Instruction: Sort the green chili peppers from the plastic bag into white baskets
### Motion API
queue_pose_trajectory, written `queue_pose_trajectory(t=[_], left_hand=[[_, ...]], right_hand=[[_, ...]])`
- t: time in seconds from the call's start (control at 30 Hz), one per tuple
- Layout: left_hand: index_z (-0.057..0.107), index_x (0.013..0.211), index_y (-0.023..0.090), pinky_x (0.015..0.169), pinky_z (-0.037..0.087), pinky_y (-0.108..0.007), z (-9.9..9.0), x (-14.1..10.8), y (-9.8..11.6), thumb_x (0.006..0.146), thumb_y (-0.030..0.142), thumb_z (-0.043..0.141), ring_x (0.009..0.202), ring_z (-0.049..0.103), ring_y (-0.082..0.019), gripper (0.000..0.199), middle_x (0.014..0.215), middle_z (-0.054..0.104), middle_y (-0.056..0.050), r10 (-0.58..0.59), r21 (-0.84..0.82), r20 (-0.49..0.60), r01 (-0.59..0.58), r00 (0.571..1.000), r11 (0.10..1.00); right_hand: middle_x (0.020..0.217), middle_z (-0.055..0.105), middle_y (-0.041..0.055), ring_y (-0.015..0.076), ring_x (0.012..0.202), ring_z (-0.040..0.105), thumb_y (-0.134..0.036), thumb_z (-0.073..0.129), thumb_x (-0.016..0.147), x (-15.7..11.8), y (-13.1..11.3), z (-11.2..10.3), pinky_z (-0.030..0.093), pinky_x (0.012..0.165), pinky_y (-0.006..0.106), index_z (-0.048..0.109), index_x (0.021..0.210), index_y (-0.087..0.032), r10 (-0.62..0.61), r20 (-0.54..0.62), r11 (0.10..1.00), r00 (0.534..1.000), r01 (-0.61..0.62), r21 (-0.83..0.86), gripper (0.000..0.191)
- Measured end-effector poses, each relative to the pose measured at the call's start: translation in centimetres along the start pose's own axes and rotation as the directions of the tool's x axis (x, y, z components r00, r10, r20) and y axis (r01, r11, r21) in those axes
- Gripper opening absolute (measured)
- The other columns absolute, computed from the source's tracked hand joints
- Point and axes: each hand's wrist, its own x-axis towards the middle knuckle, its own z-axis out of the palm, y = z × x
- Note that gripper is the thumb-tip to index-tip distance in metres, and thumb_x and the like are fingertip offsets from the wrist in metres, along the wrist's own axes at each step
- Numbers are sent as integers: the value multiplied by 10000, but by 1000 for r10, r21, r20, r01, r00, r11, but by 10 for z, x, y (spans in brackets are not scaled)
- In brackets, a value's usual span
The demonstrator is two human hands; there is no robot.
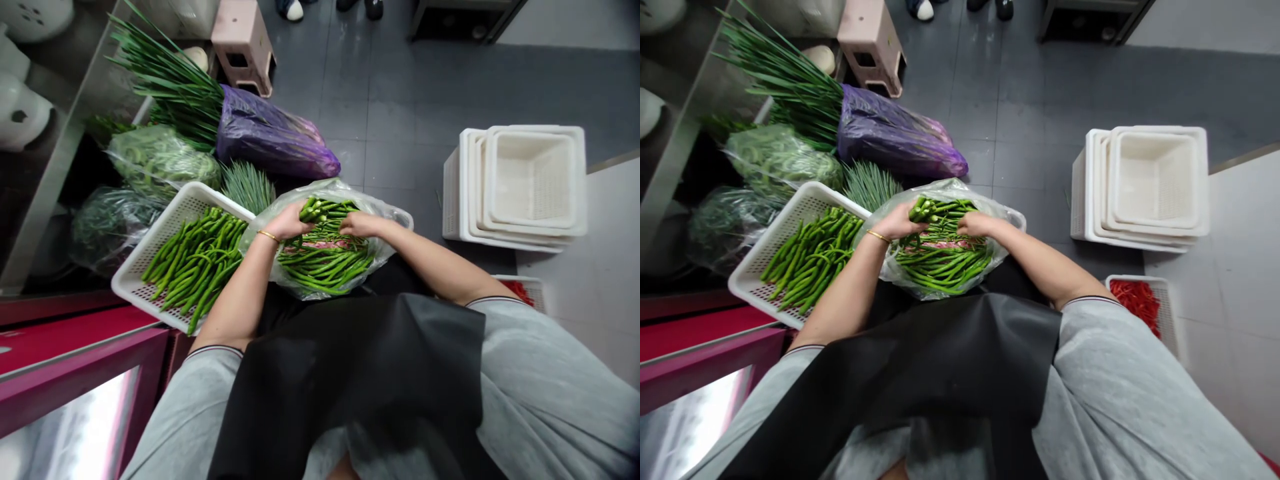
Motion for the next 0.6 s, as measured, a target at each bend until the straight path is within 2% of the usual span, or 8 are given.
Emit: queue_pose_trajectory(t=[0.07, 0.13, 0.2, 0.3, 0.33, 0.4, 0.47, 0.6], left_hand=[[642, 965, 147, 753, 522, -304, -2, 0, 2, 626, 193, 697, 760, 634, -195, 347, 827, 656, -18, -13, 3, -8, 13, 1000, 1000], [642, 989, 143, 785, 520, -316, -2, 0, 5, 627, 184, 689, 793, 642, -204, 367, 858, 665, -28, -4, 61, -69, 8, 998, 998], [638, 1024, 141, 840, 512, -329, -2, 1, 8, 633, 181, 684, 863, 647, -221, 396, 918, 674, -46, -1, 141, -161, 24, 987, 990], [630, 1073, 154, 908, 494, -344, -5, -1, 9, 649, 214, 702, 963, 643, -243, 434, 1006, 680, -67, -39, 228, -259, 100, 965, 968], [627, 1088, 161, 916, 490, -349, -7, -2, 9, 656, 232, 710, 977, 643, -248, 445, 1019, 681, -70, -57, 246, -284, 130, 957, 961], [620, 1115, 169, 916, 490, -361, -10, -3, 8, 669, 264, 717, 982, 646, -260, 467, 1032, 684, -76, -76, 275, -331, 173, 941, 946], [622, 1112, 165, 905, 492, -373, -8, -2, 7, 679, 270, 707, 970, 648, -271, 454, 1026, 688, -86, -71, 306, -339, 182, 938, 934], [648, 993, 148, 853, 505, -362, 6, 3, 8, 665, 210, 672, 889, 647, -259, 334, 926, 693, -84, -49, 298, -147, 92, 988, 950]], right_hand=[[971, 725, 129, 215, 861, 654, -312, 637, 798, 13, -11, 22, 462, 695, 258, 728, 994, -136, 110, 105, 969, 988, -82, -235, 279], [1048, 712, 171, 252, 921, 665, -282, 645, 771, 25, -24, 39, 472, 712, 274, 716, 1072, -110, 191, 148, 930, 970, -130, -343, 354], [1017, 718, 178, 253, 888, 674, -259, 646, 740, 34, -31, 44, 477, 706, 278, 716, 1068, -84, 243, 208, 923, 948, -160, -350, 378], [918, 731, 129, 234, 789, 665, -301, 668, 703, 38, -22, 29, 467, 665, 277, 732, 994, -106, 248, 280, 953, 928, -181, -243, 356], [914, 730, 118, 228, 781, 657, -320, 658, 716, 38, -15, 21, 460, 660, 275, 727, 983, -115, 241, 231, 959, 943, -195, -205, 344], [952, 721, 114, 217, 803, 640, -330, 619, 769, 37, -2, 5, 443, 667, 268, 703, 986, -118, 225, 22, 964, 974, -219, -154, 315], [1002, 709, 112, 202, 840, 625, -318, 586, 820, 35, 7, -5, 429, 690, 256, 672, 1008, -122, 196, -153, 970, 969, -214, -117, 284], [953, 706, 94, 185, 827, 615, -288, 602, 840, 31, 2, -11, 432, 725, 261, 656, 976, -125, 187, -151, 981, 971, -193, -25, 219]])
